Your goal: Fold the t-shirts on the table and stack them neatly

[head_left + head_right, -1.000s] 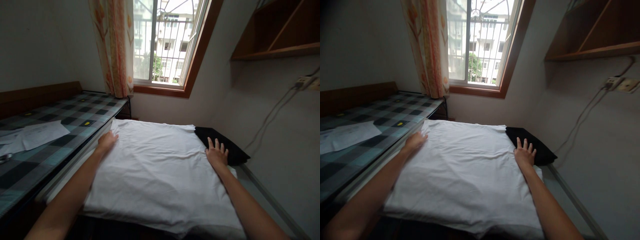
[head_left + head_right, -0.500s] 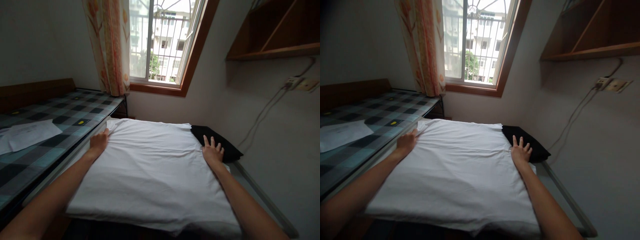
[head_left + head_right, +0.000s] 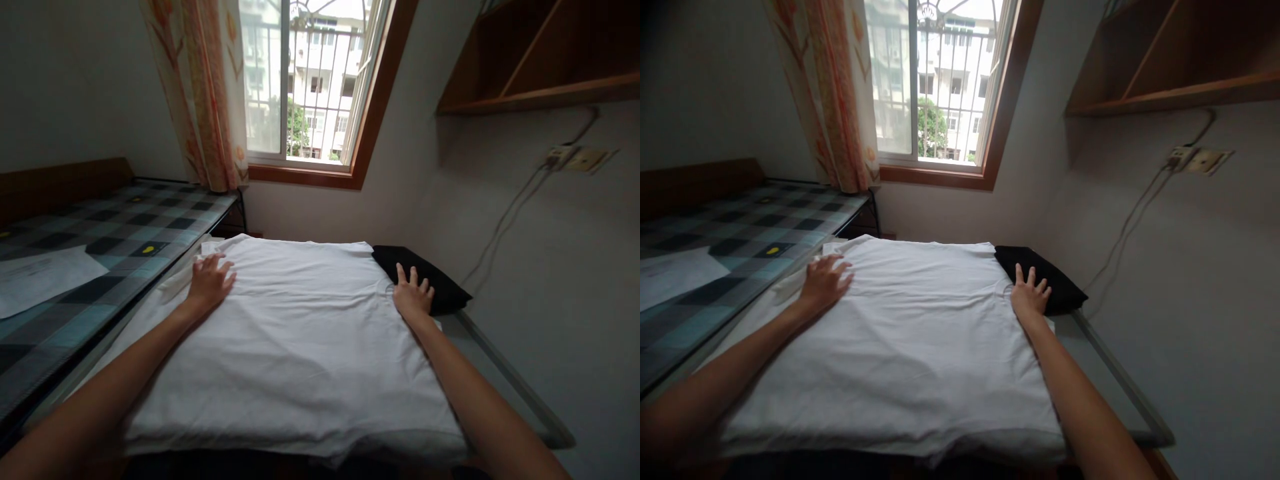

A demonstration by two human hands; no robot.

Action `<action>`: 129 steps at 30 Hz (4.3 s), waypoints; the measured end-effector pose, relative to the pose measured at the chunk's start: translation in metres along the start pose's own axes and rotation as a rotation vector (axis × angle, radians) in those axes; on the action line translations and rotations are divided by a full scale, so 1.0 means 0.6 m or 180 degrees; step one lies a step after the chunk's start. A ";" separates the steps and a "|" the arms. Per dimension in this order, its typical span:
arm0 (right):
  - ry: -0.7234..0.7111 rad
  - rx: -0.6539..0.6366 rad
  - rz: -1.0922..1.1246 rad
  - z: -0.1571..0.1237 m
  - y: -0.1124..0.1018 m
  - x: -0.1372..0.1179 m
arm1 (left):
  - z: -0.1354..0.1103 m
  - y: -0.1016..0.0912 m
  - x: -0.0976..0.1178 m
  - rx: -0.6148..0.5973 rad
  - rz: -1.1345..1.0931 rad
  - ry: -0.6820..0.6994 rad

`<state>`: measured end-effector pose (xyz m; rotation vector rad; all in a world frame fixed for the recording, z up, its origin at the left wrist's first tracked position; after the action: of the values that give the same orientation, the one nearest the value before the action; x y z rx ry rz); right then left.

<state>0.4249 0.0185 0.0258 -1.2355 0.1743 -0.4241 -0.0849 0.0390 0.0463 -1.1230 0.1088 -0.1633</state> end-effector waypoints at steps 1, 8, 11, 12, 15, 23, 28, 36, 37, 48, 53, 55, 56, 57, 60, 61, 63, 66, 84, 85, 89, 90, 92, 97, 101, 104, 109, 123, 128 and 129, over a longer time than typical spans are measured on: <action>0.0007 -0.0010 0.0017 0.001 -0.002 0.000 | 0.003 0.008 0.026 -0.0088 -0.0158 0.0049; 0.0337 -0.0408 0.0224 0.030 -0.002 0.001 | -0.014 0.059 0.131 -0.0938 -0.0575 0.0757; 0.0475 -0.0621 0.0296 0.053 0.005 0.000 | -0.022 0.063 0.118 -0.1088 -0.0544 0.0730; 0.0503 -0.0673 0.0315 0.061 0.007 -0.001 | -0.024 0.063 0.114 -0.1105 -0.0546 0.0730; 0.0489 -0.0709 0.0349 0.083 0.011 -0.003 | -0.025 0.061 0.109 -0.1124 -0.0537 0.0742; 0.0227 -0.0612 0.0287 0.110 0.012 -0.011 | -0.029 0.060 0.110 -0.1134 -0.0498 0.0713; 0.0006 -0.0626 0.0108 0.109 0.026 0.003 | -0.035 0.056 0.104 -0.1157 -0.0504 0.0693; -0.0036 -0.0914 0.0140 0.123 0.037 0.033 | -0.040 0.045 0.074 -0.1283 -0.0506 0.0669; -0.0043 -0.0917 0.0136 0.122 0.038 0.031 | -0.040 0.046 0.071 -0.1296 -0.0500 0.0675; -0.0178 -0.0684 0.0396 0.091 0.003 -0.016 | -0.023 0.051 0.078 -0.1280 -0.0491 0.0719; -0.0959 -0.0972 0.0582 0.022 0.005 -0.104 | -0.016 0.053 0.083 -0.1268 -0.0502 0.0719; -0.0955 -0.1133 0.0603 0.006 0.016 -0.124 | -0.010 0.057 0.081 -0.1272 -0.0511 0.0741; -0.0926 -0.1162 0.0603 0.003 0.019 -0.130 | -0.007 0.059 0.079 -0.1275 -0.0512 0.0745; -0.0894 -0.1168 0.0601 0.003 0.022 -0.134 | -0.003 0.061 0.077 -0.1282 -0.0513 0.0744; -0.0863 -0.1179 0.0615 0.013 0.024 -0.141 | 0.010 0.068 0.072 -0.1316 -0.0520 0.0714; -0.0866 -0.1177 0.0628 0.017 0.023 -0.143 | 0.013 0.069 0.070 -0.1326 -0.0524 0.0696; -0.0864 -0.1136 0.0664 0.022 0.022 -0.145 | 0.016 0.072 0.068 -0.1329 -0.0539 0.0671; -0.0845 -0.1032 0.0715 0.023 0.021 -0.145 | 0.013 0.072 0.065 -0.1285 -0.0561 0.0658; -0.1147 -0.0722 0.0645 0.016 0.027 -0.132 | 0.006 0.067 0.011 -0.0903 -0.0468 -0.0137; -0.1149 -0.0720 0.0644 0.016 0.028 -0.132 | 0.006 0.067 0.011 -0.0909 -0.0470 -0.0131; -0.1140 -0.0726 0.0650 0.017 0.028 -0.132 | 0.006 0.068 0.012 -0.0915 -0.0464 -0.0118; -0.1138 -0.0727 0.0648 0.017 0.028 -0.132 | 0.006 0.068 0.012 -0.0917 -0.0456 -0.0118; -0.1128 -0.0729 0.0645 0.016 0.027 -0.132 | 0.006 0.067 0.012 -0.0922 -0.0439 -0.0123; -0.1118 -0.0762 0.0631 0.014 0.025 -0.133 | 0.005 0.069 0.013 -0.0952 -0.0427 -0.0106; -0.1081 -0.0857 0.0627 0.011 0.024 -0.134 | 0.005 0.075 0.010 -0.1054 -0.0402 -0.0120; -0.1064 -0.0973 0.0626 0.011 0.024 -0.136 | 0.004 0.077 0.011 -0.1146 -0.0357 -0.0127; -0.1078 -0.1108 0.0568 0.006 0.016 -0.141 | -0.007 0.061 0.027 -0.1135 -0.0120 -0.0200; -0.0940 -0.1018 0.0570 -0.060 0.010 -0.142 | -0.092 0.032 0.055 -0.1504 0.0002 -0.0196; -0.0920 -0.0995 0.0675 -0.033 0.012 -0.169 | -0.058 0.047 0.036 -0.1540 0.0011 -0.0185; -0.0912 -0.1004 0.0693 -0.027 0.012 -0.175 | -0.050 0.050 0.032 -0.1551 0.0009 -0.0185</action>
<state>0.3251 0.0488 0.0033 -1.5533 0.1313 -0.0267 -0.0691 0.0212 0.0063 -1.6120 0.1009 -0.1032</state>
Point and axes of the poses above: each hand's wrist, its own z-axis towards the middle knuckle, its own y-axis out of the palm, x = y × z, the point moved 5 cm from there along z, towards the middle knuckle, and after that the axes turned 4 degrees about -x, right-handed, at the moved point
